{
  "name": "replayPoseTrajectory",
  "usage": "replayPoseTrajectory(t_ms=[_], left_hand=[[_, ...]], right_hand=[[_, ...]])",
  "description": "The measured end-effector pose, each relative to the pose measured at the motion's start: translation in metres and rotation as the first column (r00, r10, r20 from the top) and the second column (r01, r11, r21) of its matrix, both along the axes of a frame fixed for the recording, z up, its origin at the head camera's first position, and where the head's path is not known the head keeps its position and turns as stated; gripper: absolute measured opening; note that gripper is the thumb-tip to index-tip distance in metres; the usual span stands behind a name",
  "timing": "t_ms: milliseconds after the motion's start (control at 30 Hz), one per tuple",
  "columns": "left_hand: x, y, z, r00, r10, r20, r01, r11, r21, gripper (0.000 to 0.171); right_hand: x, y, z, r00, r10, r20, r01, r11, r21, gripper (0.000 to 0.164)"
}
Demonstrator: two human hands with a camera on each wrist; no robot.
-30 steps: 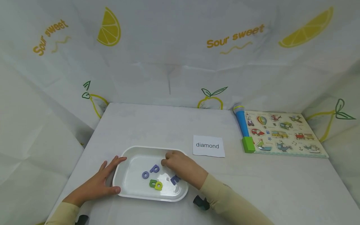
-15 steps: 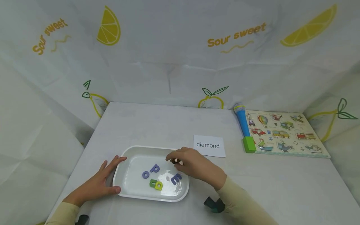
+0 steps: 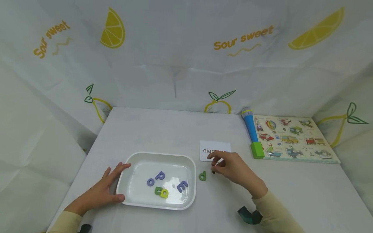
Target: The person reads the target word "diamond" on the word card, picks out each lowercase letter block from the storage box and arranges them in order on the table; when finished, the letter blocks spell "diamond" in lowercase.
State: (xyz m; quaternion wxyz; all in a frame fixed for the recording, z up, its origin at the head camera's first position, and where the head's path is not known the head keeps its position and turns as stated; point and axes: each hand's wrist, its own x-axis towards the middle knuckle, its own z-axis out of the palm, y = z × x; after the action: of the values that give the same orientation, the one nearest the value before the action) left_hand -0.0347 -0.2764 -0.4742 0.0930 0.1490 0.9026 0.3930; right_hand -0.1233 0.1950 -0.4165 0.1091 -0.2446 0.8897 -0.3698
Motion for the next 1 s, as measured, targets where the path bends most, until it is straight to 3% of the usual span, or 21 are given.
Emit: replayPoseTrajectory(t_ms=[133,300,600,1000], left_hand=[[0.0,0.0,-0.001,0.999,-0.017,-0.043,0.016,1.0,-0.012,0.092],[0.0,0.003,0.002,1.0,-0.011,-0.016,0.011,1.0,0.0,0.093],[-0.003,-0.003,-0.002,0.999,-0.025,-0.024,0.024,1.0,-0.019,0.097],[-0.002,-0.002,-0.003,0.999,-0.019,-0.035,0.018,1.0,-0.024,0.096]], right_hand=[[0.002,0.0,-0.024,0.999,-0.027,0.031,0.026,0.999,0.033,0.026],[0.004,-0.001,-0.039,0.999,-0.046,-0.009,0.047,0.997,0.056,0.022],[0.008,0.005,-0.036,0.996,0.09,-0.013,-0.09,0.995,0.033,0.036],[0.012,-0.006,-0.039,0.995,0.076,-0.061,-0.072,0.995,0.07,0.031]])
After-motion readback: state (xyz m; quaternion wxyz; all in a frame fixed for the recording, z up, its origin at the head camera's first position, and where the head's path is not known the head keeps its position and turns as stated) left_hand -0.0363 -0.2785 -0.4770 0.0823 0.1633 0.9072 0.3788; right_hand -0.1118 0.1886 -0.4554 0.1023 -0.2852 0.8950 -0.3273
